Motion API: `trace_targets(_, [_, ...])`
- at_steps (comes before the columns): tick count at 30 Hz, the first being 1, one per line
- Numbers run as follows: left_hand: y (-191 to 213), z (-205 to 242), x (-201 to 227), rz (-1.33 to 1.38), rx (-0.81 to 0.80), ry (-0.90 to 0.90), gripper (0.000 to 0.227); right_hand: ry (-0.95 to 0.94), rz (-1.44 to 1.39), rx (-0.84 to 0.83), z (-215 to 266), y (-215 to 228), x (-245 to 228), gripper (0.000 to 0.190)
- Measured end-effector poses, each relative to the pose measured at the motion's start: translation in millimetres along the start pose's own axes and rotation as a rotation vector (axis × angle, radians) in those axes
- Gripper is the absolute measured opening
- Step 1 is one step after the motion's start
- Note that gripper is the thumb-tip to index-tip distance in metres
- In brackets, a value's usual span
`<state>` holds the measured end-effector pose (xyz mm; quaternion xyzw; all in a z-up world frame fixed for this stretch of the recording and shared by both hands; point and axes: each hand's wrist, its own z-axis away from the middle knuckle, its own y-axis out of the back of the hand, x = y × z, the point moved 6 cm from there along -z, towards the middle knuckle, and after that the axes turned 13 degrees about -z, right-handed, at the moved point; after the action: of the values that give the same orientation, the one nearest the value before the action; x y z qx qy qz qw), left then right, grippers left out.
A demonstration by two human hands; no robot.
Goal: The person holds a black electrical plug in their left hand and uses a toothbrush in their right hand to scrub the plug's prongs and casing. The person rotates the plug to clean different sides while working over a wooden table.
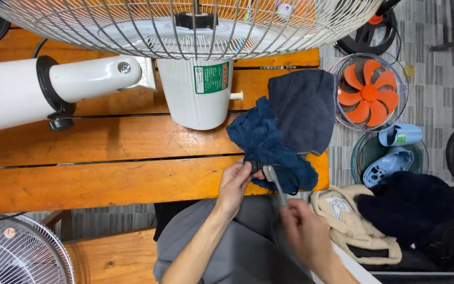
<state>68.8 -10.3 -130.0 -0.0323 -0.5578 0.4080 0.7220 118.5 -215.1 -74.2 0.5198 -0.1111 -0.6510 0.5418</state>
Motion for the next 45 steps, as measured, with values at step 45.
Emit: trace_targets(45, [7,-7,-10,0.166,0.264,0.075,0.030,0.351,-0.321,0.287,-14,-48,-47,0.018])
